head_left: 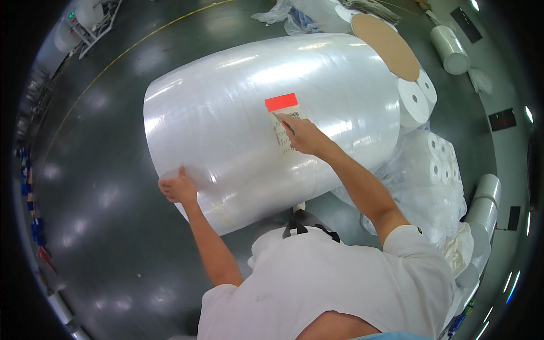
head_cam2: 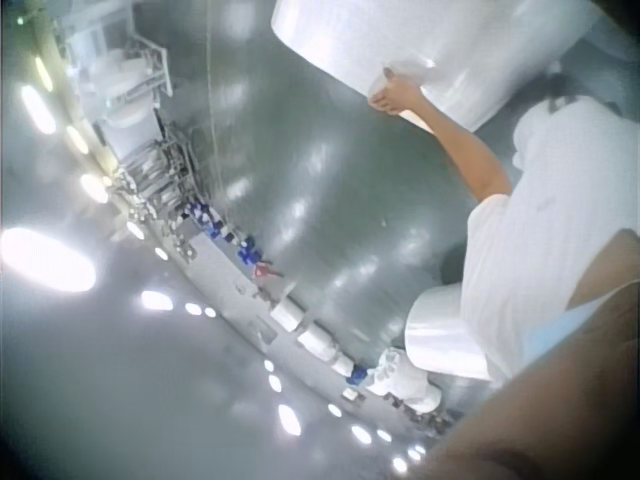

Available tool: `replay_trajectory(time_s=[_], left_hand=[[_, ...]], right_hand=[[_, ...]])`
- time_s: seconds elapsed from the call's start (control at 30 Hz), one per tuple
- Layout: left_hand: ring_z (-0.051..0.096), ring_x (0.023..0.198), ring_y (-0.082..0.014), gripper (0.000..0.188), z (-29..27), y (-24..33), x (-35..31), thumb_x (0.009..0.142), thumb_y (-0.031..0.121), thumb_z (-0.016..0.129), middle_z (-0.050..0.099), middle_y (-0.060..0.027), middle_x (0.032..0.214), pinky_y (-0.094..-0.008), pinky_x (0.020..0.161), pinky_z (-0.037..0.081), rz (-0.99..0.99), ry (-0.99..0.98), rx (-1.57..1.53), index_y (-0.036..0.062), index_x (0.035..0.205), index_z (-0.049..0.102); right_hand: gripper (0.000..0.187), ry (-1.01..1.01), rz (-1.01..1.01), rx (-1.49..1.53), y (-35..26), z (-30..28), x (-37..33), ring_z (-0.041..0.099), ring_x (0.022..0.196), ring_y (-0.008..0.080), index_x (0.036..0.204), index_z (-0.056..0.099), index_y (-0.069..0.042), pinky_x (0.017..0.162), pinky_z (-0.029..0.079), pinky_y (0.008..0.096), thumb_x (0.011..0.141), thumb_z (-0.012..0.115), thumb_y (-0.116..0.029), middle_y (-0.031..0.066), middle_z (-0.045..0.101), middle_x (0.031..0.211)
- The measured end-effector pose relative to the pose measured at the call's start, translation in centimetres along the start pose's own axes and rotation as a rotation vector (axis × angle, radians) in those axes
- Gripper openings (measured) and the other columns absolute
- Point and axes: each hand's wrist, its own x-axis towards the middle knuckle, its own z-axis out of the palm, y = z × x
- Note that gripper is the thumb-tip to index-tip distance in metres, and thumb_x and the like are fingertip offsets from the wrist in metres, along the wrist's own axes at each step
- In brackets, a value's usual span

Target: The person removes plastic wrapping from a large roll using a utility knife, places a cardboard disk on the end, and then re-wraps the roll with fresh plastic film.

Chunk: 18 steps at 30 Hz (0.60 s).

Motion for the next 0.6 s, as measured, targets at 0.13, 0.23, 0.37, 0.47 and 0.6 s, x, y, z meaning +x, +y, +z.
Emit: replay_trajectory(time_s=[0.13,0.23,0.37,0.47,0.6], left_hand=[[0.020,0.162,-0.0423,0.118,0.4,-0.3,0.2,0.097,0.072,0.066,0.021,-0.0279,0.173,-0.0610,0.126,0.021,0.037,0.042,-0.015,-0.0080,0.166,0.012],[0.021,0.161,-0.0428,0.119,0.8,-0.7,0.2,0.096,0.072,0.067,0.023,-0.0280,0.172,-0.0618,0.125,0.023,0.061,0.067,-0.006,-0.0088,0.165,0.012],[0.023,0.160,-0.0444,0.119,0.5,-0.7,0.2,0.097,0.071,0.066,0.025,-0.0293,0.171,-0.0623,0.124,0.025,0.066,0.074,0.003,-0.0097,0.165,0.012],[0.024,0.160,-0.0459,0.117,-0.5,-0.1,0.3,0.098,0.070,0.066,0.025,-0.0309,0.170,-0.0625,0.123,0.027,0.027,-0.010,0.068,-0.0105,0.164,0.013],[0.027,0.159,-0.0473,0.116,-0.7,0.1,-0.2,0.098,0.071,0.065,0.025,-0.0323,0.169,-0.0627,0.122,0.030,0.072,-0.006,0.067,-0.0113,0.163,0.014]], right_hand=[[0.048,-0.036,0.031,-0.038,-1.0,0.5,2.1,0.072,0.070,0.0260,0.158,0.051,-0.011,0.068,0.059,0.0404,0.109,0.046,-0.010,0.0167,0.070,0.094],[0.049,-0.006,0.020,-0.111,-0.7,1.3,3.1,0.072,0.073,0.0250,0.156,0.052,-0.012,0.068,0.059,0.0395,0.108,0.046,-0.008,0.0169,0.069,0.092],[0.047,0.030,0.010,-0.160,-0.9,2.6,1.7,0.074,0.080,0.0393,0.151,0.054,-0.007,0.073,0.060,0.0497,0.104,0.046,-0.007,0.0238,0.073,0.100],[0.054,-0.005,0.117,-0.219,1.0,6.6,-2.1,0.070,0.099,0.0552,0.153,0.049,-0.005,0.086,0.057,0.0618,0.099,0.051,-0.006,0.0321,0.072,0.112],[0.063,0.032,0.178,-0.326,1.9,10.5,-9.1,0.070,0.094,0.0492,0.158,0.045,-0.007,0.081,0.056,0.0596,0.096,0.057,-0.006,0.0289,0.072,0.100]])
